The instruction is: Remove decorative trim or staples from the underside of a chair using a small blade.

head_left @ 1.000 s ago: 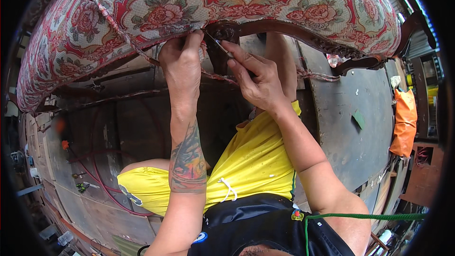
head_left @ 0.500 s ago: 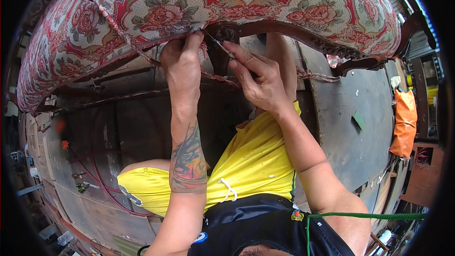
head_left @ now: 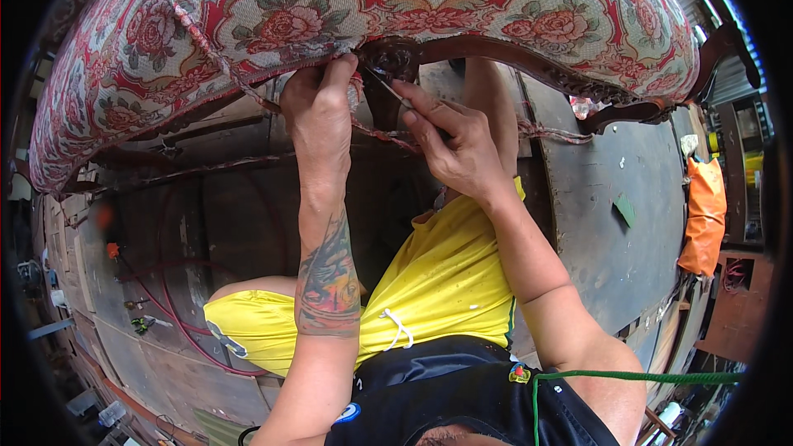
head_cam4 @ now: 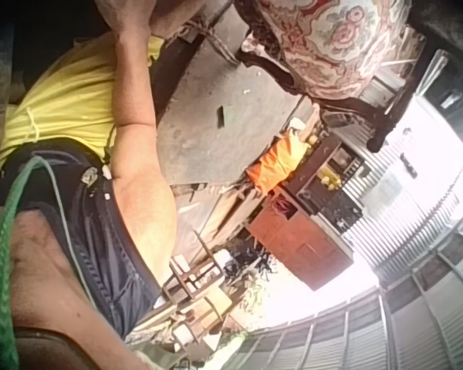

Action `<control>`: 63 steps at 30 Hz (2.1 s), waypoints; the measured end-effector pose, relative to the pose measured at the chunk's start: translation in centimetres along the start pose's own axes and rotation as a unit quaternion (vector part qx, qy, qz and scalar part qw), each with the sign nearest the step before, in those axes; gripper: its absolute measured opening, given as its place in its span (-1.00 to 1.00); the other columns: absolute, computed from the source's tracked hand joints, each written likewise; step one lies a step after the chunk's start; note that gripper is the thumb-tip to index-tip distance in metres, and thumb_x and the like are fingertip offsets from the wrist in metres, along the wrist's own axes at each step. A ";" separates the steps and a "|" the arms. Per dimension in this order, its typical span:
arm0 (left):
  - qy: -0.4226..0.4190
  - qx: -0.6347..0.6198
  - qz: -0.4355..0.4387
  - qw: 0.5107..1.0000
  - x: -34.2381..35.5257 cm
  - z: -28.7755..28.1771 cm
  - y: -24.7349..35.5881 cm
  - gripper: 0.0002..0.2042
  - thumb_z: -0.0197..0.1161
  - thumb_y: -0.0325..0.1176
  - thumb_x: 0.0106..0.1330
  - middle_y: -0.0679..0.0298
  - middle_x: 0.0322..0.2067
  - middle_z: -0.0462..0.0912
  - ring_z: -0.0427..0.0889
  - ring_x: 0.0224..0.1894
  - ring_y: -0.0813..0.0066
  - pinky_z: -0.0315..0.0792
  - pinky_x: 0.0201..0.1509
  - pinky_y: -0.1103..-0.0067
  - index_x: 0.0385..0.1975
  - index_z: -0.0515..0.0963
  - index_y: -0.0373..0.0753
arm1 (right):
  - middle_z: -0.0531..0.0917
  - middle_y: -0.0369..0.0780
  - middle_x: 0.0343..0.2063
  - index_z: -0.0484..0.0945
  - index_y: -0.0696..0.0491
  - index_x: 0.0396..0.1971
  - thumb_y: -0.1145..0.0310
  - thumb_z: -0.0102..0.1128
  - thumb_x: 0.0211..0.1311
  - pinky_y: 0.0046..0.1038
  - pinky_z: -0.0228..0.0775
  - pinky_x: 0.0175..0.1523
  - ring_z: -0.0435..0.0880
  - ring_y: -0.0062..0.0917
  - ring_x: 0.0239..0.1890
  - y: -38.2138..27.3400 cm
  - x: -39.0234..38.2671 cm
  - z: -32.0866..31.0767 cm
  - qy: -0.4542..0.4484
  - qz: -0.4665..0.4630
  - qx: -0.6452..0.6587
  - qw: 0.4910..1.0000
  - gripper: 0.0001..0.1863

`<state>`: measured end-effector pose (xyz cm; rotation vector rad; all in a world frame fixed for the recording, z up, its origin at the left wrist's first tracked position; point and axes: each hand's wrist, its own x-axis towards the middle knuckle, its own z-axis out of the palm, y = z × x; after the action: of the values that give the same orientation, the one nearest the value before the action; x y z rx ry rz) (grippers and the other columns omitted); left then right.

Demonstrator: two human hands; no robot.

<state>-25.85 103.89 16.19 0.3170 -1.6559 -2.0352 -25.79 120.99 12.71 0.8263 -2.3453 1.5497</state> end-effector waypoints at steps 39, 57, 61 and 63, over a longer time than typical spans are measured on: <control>0.081 -0.073 0.069 0.992 -0.6 0.8 -3.2 -0.85 0.34 -0.39 0.48 0.39 -0.54 0.64 0.45 -0.59 0.78 0.29 -0.52 0.66 -0.25 0.62 -0.37 | 0.69 -0.07 -0.24 0.56 -0.32 0.36 0.37 0.35 0.35 -0.20 0.61 -0.22 0.74 -0.14 -0.32 -3.1 3.3 -3.5 -0.097 -0.151 -0.337 0.924 -0.42; 0.049 -0.066 0.070 0.994 -0.1 0.0 -3.5 -0.86 0.31 -0.42 0.48 0.35 -0.52 0.68 0.52 -0.56 0.75 0.35 -0.49 0.65 -0.23 0.63 -0.38 | 0.57 -0.14 -0.46 0.44 -0.40 0.43 0.34 0.35 0.19 -0.22 0.56 -0.29 0.65 -0.26 -0.43 -2.5 3.5 -2.8 -0.081 -0.185 -0.390 0.898 -0.25; 0.068 -0.058 0.096 0.991 0.1 0.4 -4.1 -0.86 0.30 -0.42 0.49 0.30 -0.43 0.73 0.60 -0.45 0.69 0.46 -0.36 0.61 -0.21 0.64 -0.41 | 0.61 -0.10 -0.41 0.42 -0.42 0.45 0.36 0.35 0.17 -0.18 0.54 -0.12 0.68 -0.21 -0.32 -2.6 3.5 -2.7 -0.087 -0.190 -0.404 0.891 -0.21; 0.073 -0.031 0.103 0.992 0.2 0.3 -3.9 -0.85 0.29 -0.44 0.48 0.26 -0.34 0.77 0.66 -0.34 0.63 0.51 -0.22 0.58 -0.17 0.65 -0.43 | 0.62 -0.08 -0.39 0.40 -0.42 0.46 0.37 0.36 0.16 -0.16 0.53 -0.08 0.68 -0.20 -0.29 -2.7 3.5 -2.7 -0.101 -0.180 -0.412 0.887 -0.19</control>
<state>-27.02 104.63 12.52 0.2564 -1.4700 -1.8603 -27.51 121.43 17.57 1.1096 -2.4378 0.2518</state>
